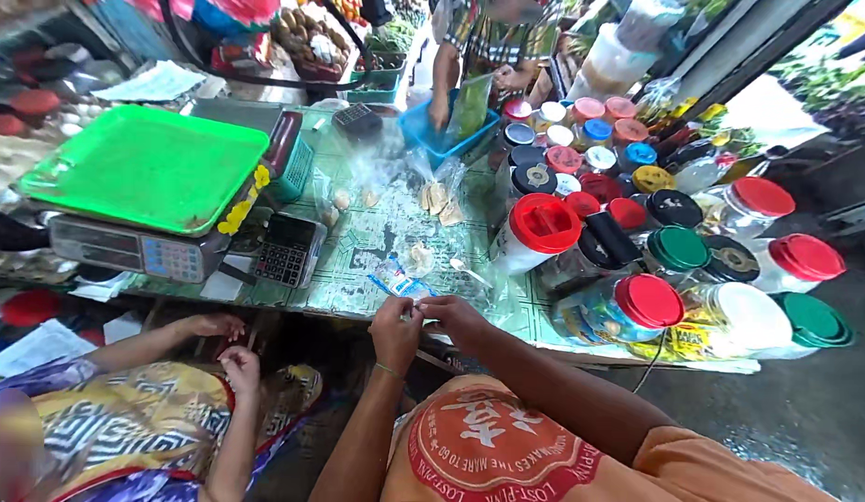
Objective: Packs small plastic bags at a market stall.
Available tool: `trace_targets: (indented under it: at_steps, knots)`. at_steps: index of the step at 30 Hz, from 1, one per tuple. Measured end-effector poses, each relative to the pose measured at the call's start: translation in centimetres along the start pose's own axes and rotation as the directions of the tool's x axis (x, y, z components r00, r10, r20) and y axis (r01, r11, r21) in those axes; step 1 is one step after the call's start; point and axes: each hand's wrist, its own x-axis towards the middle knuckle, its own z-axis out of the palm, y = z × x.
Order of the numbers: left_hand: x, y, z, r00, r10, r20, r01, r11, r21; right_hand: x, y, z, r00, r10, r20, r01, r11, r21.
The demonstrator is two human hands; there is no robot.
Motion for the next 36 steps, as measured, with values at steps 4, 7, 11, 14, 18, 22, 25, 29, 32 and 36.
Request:
trace_targets:
  at_steps: [4,7,11,14,18,22,25,29,32,36]
  knots:
    - [0.9,2.7,0.7,0.975,-0.22,0.035,0.223,0.966,-0.134,0.6,-1.8,-2.8,0.991,-0.134,-0.009,0.123,0.932,-0.34]
    - [1.5,3.4,0.8,0.998,-0.011,0.069,0.032,0.948,-0.316,-0.4,-5.7,-4.0,0.971,-0.168,0.171,0.24,0.654,-0.717]
    - [2.5,7.0,1.9,0.993,0.011,0.117,0.082,0.649,-0.756,-1.8,-12.4,-4.7,0.946,-0.084,0.314,0.317,0.453,-0.833]
    - [3.3,9.7,2.9,0.999,0.023,0.039,0.018,0.582,-0.813,-3.1,-15.8,-5.5,0.894,-0.129,0.429,0.443,0.392,-0.806]
    - [5.1,12.1,2.6,0.992,0.116,0.042,-0.064,0.779,-0.624,-3.8,-17.6,-7.9,0.737,-0.373,0.563,0.663,0.562,-0.495]
    - [6.3,12.7,2.7,0.982,0.154,0.112,-0.063,0.817,-0.573,-4.1,-18.2,-9.1,0.706,-0.479,0.522,0.644,0.742,-0.189]
    - [6.4,13.2,2.9,0.974,0.169,0.151,-0.072,0.863,-0.5,-4.0,-18.7,-9.9,0.662,-0.543,0.517,0.654,0.756,-0.044]
    - [6.5,13.0,3.5,0.942,0.157,0.297,0.045,0.817,-0.575,-3.8,-20.7,-11.1,0.637,-0.541,0.55,0.657,0.754,-0.019]
    - [5.9,13.4,3.9,0.937,0.071,0.343,0.148,0.807,-0.571,-3.5,-21.5,-11.3,0.643,-0.557,0.526,0.653,0.757,0.004]
    - [5.5,14.0,4.2,0.981,-0.085,0.172,0.179,0.733,-0.657,-2.6,-20.4,-12.2,0.72,-0.608,0.335,0.673,0.73,-0.119]
